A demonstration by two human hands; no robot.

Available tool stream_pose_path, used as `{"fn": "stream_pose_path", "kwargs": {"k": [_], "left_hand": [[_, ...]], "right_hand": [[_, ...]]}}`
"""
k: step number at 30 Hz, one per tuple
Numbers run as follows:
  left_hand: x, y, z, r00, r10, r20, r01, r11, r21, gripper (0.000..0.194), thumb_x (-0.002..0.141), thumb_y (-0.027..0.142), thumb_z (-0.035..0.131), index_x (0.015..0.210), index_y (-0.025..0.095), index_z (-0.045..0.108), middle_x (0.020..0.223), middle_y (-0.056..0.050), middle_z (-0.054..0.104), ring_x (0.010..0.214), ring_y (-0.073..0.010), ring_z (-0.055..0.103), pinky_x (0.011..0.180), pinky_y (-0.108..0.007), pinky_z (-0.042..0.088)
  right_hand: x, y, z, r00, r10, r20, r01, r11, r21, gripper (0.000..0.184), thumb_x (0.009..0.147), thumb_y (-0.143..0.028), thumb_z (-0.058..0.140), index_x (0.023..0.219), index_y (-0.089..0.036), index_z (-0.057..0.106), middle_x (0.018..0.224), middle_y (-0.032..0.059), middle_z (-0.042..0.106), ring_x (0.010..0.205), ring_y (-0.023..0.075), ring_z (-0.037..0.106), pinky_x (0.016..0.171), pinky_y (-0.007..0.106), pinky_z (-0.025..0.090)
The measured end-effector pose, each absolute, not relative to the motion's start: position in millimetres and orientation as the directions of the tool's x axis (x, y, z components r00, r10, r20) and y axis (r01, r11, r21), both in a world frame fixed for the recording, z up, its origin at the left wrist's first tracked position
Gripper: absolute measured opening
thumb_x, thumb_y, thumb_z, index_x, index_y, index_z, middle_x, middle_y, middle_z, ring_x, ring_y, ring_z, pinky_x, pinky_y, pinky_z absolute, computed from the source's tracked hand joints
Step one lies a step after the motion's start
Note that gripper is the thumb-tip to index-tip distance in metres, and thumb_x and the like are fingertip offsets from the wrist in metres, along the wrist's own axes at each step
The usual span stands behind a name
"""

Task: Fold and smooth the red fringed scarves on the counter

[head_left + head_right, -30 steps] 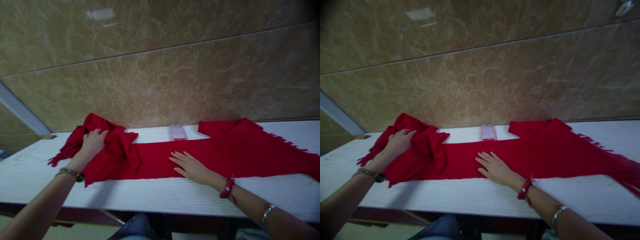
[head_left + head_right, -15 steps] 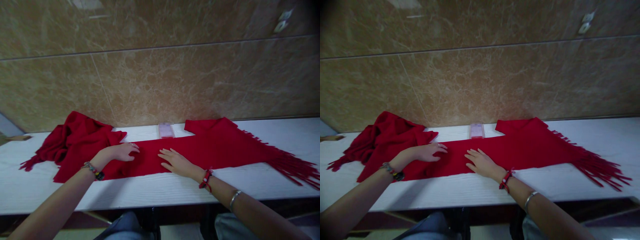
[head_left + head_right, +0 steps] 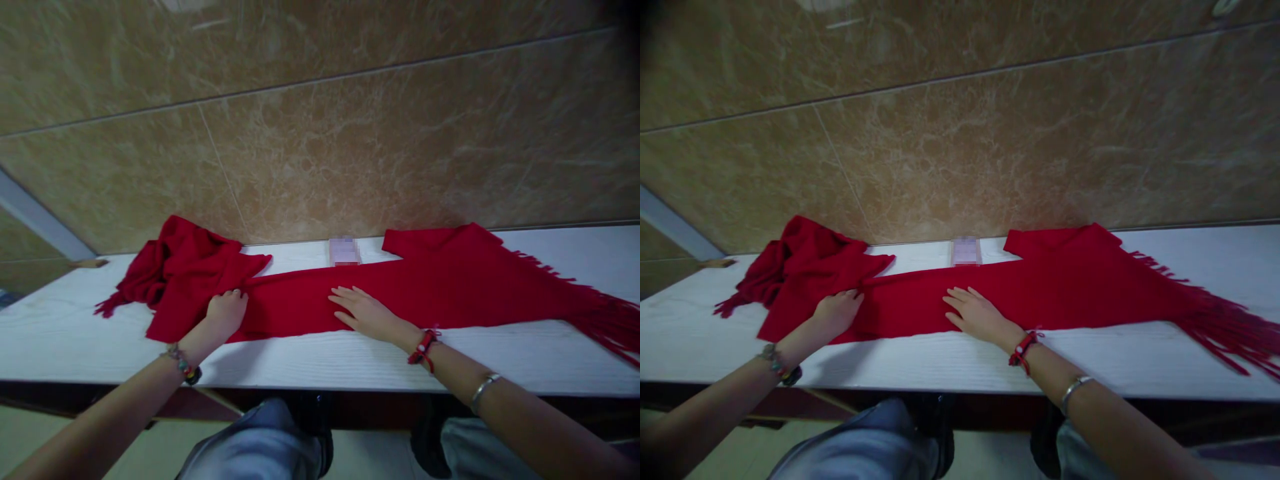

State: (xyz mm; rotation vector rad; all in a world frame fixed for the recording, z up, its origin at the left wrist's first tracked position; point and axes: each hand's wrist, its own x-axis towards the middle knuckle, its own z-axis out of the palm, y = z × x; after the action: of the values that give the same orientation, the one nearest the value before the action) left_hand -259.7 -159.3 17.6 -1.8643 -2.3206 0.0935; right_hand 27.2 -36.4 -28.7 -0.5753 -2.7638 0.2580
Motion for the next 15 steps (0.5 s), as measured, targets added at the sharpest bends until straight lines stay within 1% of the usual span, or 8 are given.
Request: {"fn": "stream_pose_path", "kwargs": {"k": [2, 4, 6, 7, 9, 11, 13, 15], "left_hand": [[-244, -151, 24, -0.119, 0.991, 0.058, 0.969, 0.129, -0.213, 0.036, 0.075, 0.005, 0.035, 0.099, 0.01, 0.061, 0.105, -0.018, 0.059, 0.098, -0.0288, 0.054, 0.083, -0.044, 0.041], [-224, -138, 26, 0.087, 0.996, 0.025, 0.969, -0.079, -0.232, 0.04, 0.076, 0.004, 0.034, 0.107, 0.013, 0.057, 0.116, -0.014, 0.054, 0.106, -0.0238, 0.05, 0.091, -0.038, 0.038], [-205, -123, 22, 0.258, 0.965, 0.037, 0.952, -0.247, -0.183, 0.039, 0.081, 0.011, 0.034, 0.116, 0.016, 0.051, 0.125, -0.01, 0.048, 0.115, -0.0201, 0.043, 0.097, -0.035, 0.033], [-197, -116, 18, 0.29, 0.955, 0.055, 0.949, -0.28, -0.144, 0.038, 0.084, 0.017, 0.033, 0.119, 0.016, 0.049, 0.128, -0.01, 0.045, 0.118, -0.0195, 0.04, 0.098, -0.034, 0.032], [-186, -106, 8, 0.252, 0.966, 0.06, 0.966, -0.248, -0.071, 0.042, 0.088, 0.029, 0.031, 0.126, 0.016, 0.041, 0.134, -0.012, 0.037, 0.123, -0.0215, 0.033, 0.099, -0.037, 0.03], [-182, -101, -4, 0.157, 0.987, 0.014, 0.987, -0.157, -0.025, 0.048, 0.088, 0.038, 0.028, 0.131, 0.018, 0.032, 0.139, -0.013, 0.028, 0.127, -0.0252, 0.025, 0.099, -0.045, 0.028], [-183, -99, -12, 0.086, 0.996, -0.027, 0.996, -0.087, 0.0, 0.049, 0.088, 0.041, 0.024, 0.134, 0.022, 0.026, 0.142, -0.01, 0.021, 0.129, -0.0271, 0.018, 0.098, -0.051, 0.023], [-188, -99, -17, 0.06, 0.998, -0.033, 0.998, -0.059, 0.021, 0.049, 0.088, 0.043, 0.023, 0.134, 0.026, 0.024, 0.143, -0.008, 0.018, 0.13, -0.027, 0.015, 0.099, -0.053, 0.02]], "right_hand": [[27, -37, -28, -0.872, 0.414, 0.261, 0.361, 0.904, -0.23, 0.044, 0.088, -0.036, 0.034, 0.125, -0.015, 0.043, 0.132, 0.009, 0.041, 0.123, 0.0186, 0.032, 0.103, 0.039, 0.022], [27, -37, -28, -0.872, 0.413, 0.263, 0.361, 0.905, -0.224, 0.043, 0.088, -0.036, 0.034, 0.125, -0.016, 0.044, 0.132, 0.0089, 0.041, 0.123, 0.0186, 0.033, 0.103, 0.039, 0.022], [26, -38, -27, -0.874, 0.409, 0.264, 0.359, 0.907, -0.219, 0.043, 0.088, -0.035, 0.034, 0.125, -0.016, 0.044, 0.131, 0.009, 0.042, 0.123, 0.0185, 0.033, 0.103, 0.039, 0.022], [25, -38, -27, -0.875, 0.407, 0.263, 0.357, 0.908, -0.218, 0.043, 0.088, -0.036, 0.034, 0.125, -0.016, 0.044, 0.131, 0.0092, 0.042, 0.123, 0.0185, 0.032, 0.103, 0.039, 0.022], [25, -38, -27, -0.874, 0.41, 0.26, 0.361, 0.907, -0.217, 0.044, 0.088, -0.037, 0.033, 0.126, -0.016, 0.043, 0.131, 0.0096, 0.042, 0.123, 0.0187, 0.032, 0.103, 0.039, 0.022], [27, -38, -26, -0.871, 0.421, 0.252, 0.375, 0.903, -0.209, 0.045, 0.088, -0.038, 0.032, 0.126, -0.017, 0.042, 0.132, 0.0093, 0.04, 0.124, 0.0192, 0.031, 0.103, 0.04, 0.022], [34, -37, -24, -0.872, 0.431, 0.234, 0.395, 0.9, -0.184, 0.045, 0.089, -0.038, 0.03, 0.128, -0.019, 0.039, 0.134, 0.0082, 0.037, 0.125, 0.0201, 0.03, 0.102, 0.043, 0.022], [47, -34, -23, -0.872, 0.442, 0.209, 0.419, 0.896, -0.148, 0.044, 0.089, -0.038, 0.027, 0.13, -0.023, 0.035, 0.137, 0.0066, 0.033, 0.126, 0.0213, 0.027, 0.101, 0.046, 0.021]]}}
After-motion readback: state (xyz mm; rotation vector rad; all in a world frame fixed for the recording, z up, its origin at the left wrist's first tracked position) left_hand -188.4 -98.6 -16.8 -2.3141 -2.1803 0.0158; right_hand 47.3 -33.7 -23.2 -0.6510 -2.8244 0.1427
